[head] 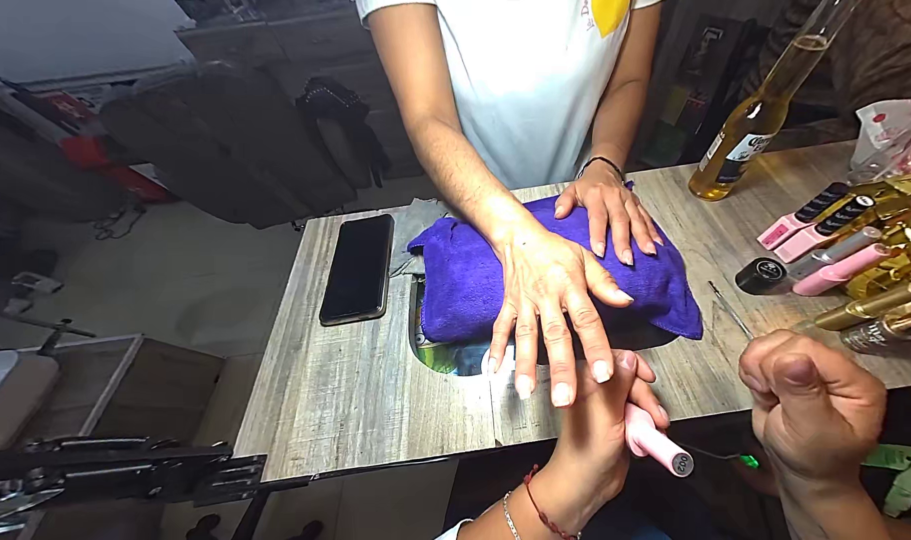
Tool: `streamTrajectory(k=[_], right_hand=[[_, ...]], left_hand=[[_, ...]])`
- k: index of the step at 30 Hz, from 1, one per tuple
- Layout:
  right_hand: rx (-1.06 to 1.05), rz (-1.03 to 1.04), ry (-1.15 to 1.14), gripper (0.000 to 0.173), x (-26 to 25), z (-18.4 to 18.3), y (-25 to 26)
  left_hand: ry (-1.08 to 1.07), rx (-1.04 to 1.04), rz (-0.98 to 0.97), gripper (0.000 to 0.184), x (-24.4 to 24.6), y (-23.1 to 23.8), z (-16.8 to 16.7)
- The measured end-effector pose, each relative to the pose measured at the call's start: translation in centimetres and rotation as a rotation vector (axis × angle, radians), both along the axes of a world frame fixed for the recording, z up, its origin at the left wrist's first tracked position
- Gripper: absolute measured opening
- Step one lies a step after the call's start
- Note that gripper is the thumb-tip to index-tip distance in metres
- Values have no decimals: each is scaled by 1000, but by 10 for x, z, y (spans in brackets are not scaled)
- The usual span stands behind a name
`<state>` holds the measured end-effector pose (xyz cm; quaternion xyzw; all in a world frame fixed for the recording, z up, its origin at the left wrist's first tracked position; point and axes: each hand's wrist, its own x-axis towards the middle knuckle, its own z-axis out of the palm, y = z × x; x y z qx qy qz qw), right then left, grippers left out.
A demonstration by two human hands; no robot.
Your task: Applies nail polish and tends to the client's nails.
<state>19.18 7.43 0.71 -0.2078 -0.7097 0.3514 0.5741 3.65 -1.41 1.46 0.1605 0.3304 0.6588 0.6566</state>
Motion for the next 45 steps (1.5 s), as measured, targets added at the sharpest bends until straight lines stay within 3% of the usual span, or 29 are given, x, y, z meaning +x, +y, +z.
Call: streamTrajectory(k=[9,16,27,32,34,41,45], right_hand=[[7,581,122,41,13,57,-18],[-113,692,131,35,4,34,-24],[-188,356,-47,24,26,22,-13],[-363,34,-228,17,15,51,43],[-429,-41,-381,6,0,68,72],[-480,-17,-933,43,-77,86,160],[-630,15,-952,53,-102,80,177]], left_hand=[[17,38,-20,36,-3,3,-2],[-74,58,17,40,-6,4,-6],[-25,-66,3,39,-15,16,8],[25,-49,-15,41,-19,21,12],[37,-51,-12,42,-20,22,13],[91,-20,79,41,-35,27,18],[106,-9,112,38,-49,29,22]])
